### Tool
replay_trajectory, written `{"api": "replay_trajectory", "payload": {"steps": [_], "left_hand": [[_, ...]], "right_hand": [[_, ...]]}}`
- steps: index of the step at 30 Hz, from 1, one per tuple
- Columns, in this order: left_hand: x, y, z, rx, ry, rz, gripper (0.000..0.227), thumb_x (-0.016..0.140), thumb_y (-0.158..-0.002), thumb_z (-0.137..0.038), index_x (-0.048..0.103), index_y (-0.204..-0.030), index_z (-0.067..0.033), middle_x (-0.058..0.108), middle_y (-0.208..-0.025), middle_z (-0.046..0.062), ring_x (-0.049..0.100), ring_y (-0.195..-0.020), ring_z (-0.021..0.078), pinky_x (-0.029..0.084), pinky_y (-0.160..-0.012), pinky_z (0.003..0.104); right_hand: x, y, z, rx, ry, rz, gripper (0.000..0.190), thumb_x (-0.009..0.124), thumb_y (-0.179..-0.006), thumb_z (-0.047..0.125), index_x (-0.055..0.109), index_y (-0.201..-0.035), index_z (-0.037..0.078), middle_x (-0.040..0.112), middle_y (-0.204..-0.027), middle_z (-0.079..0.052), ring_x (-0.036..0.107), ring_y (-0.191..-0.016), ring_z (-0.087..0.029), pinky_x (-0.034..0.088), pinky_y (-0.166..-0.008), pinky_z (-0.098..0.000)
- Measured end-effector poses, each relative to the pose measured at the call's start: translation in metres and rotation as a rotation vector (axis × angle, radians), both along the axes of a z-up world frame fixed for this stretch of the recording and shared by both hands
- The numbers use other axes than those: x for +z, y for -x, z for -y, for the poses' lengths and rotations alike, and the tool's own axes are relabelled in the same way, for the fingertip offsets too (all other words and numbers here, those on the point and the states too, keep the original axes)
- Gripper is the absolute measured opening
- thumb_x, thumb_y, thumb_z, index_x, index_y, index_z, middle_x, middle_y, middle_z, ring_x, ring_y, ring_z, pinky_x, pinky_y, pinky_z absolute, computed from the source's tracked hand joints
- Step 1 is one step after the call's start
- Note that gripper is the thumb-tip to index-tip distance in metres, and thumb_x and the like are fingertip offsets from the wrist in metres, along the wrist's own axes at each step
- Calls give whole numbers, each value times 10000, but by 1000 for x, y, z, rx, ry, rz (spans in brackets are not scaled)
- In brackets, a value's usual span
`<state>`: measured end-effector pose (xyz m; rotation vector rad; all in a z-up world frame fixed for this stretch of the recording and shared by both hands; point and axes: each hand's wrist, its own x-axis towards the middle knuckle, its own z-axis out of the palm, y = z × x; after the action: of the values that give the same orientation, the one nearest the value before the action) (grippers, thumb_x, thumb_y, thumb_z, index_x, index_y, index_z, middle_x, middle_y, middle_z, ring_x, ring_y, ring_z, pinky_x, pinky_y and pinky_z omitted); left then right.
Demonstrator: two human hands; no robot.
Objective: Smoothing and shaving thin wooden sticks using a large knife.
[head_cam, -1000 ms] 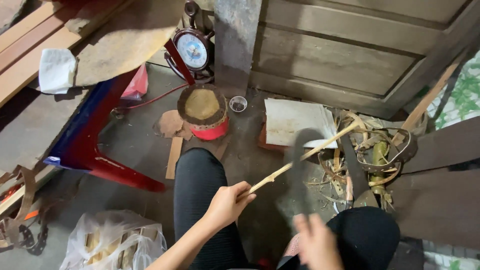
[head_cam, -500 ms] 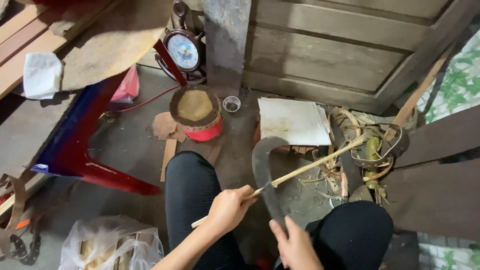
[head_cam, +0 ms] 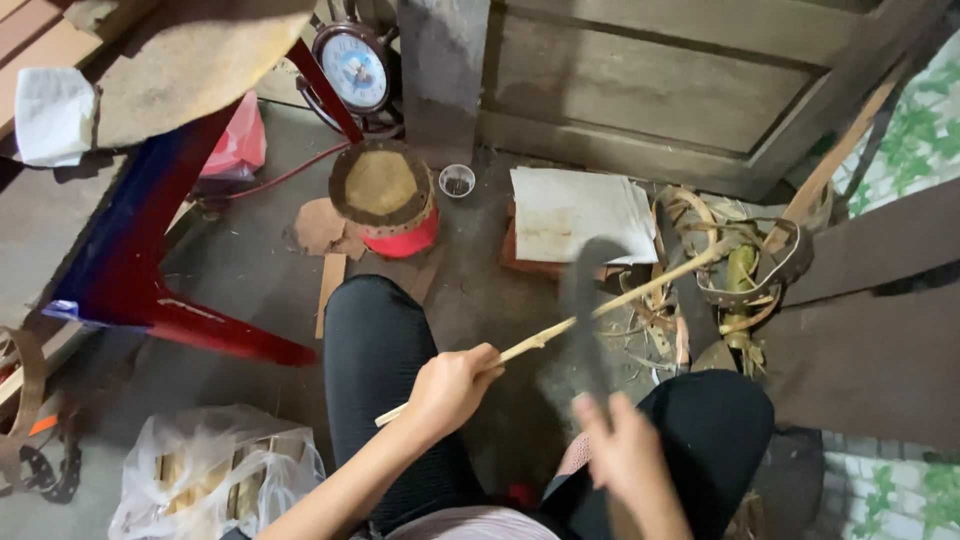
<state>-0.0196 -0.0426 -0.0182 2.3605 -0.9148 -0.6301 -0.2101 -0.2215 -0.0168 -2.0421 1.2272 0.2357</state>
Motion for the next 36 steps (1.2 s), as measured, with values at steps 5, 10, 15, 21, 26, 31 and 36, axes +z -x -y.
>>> {"api": "replay_trajectory", "payload": {"steps": [5,10,15,21,26,31,36], "left_hand": [[-1,4,-1,19,32,-2,170,626,-991,-328,576,-908,-188,713,-760,93,658,-731,440,456,-583,492],[2,5,3,-27,107,73,162,614,-992,-233,527,-885,-148,696,-727,129,642,-700,467,447,-548,493],[3,-3,-12,40,19,10,241,650,-1009,-337,551,-859,-177,646,-642,51,627,-616,356,436,-542,439],[5,3,9,-9,86,47,237,638,-1004,-315,534,-862,-157,731,-768,110,673,-763,450,471,-559,496],[8,-8,-9,28,9,33,212,633,-995,-350,546,-882,-194,696,-683,86,658,-694,422,463,-583,491],[5,-5,-3,57,31,16,335,620,-1016,-348,439,-801,-165,636,-644,91,607,-654,426,426,-565,470],[8,-9,-13,7,18,33,250,621,-1009,-336,530,-835,-182,658,-601,61,653,-635,390,455,-558,478]], "right_hand": [[41,-1,-24,-28,-86,-26,465,524,-981,566,533,-851,120,691,-567,-117,707,-563,-317,530,-731,-414],[19,-3,-33,172,-219,-81,482,518,-954,645,551,-890,168,668,-577,-91,653,-355,-209,555,-427,-330],[90,-5,11,-153,-72,-105,513,474,-1033,553,525,-817,91,663,-483,-109,722,-532,-316,548,-749,-398],[44,-8,-50,111,-328,-110,409,542,-983,551,630,-1029,154,584,-462,-73,566,-348,-194,541,-510,-306],[66,-14,3,-55,-79,-110,498,459,-999,584,573,-886,113,649,-492,-110,680,-465,-290,551,-693,-405],[25,-10,-25,36,26,-78,550,500,-947,652,542,-832,115,748,-820,-204,690,-815,-451,465,-748,-520],[19,-15,-16,12,-94,-84,500,508,-968,604,533,-795,135,682,-563,-104,667,-433,-271,550,-610,-412]]}}
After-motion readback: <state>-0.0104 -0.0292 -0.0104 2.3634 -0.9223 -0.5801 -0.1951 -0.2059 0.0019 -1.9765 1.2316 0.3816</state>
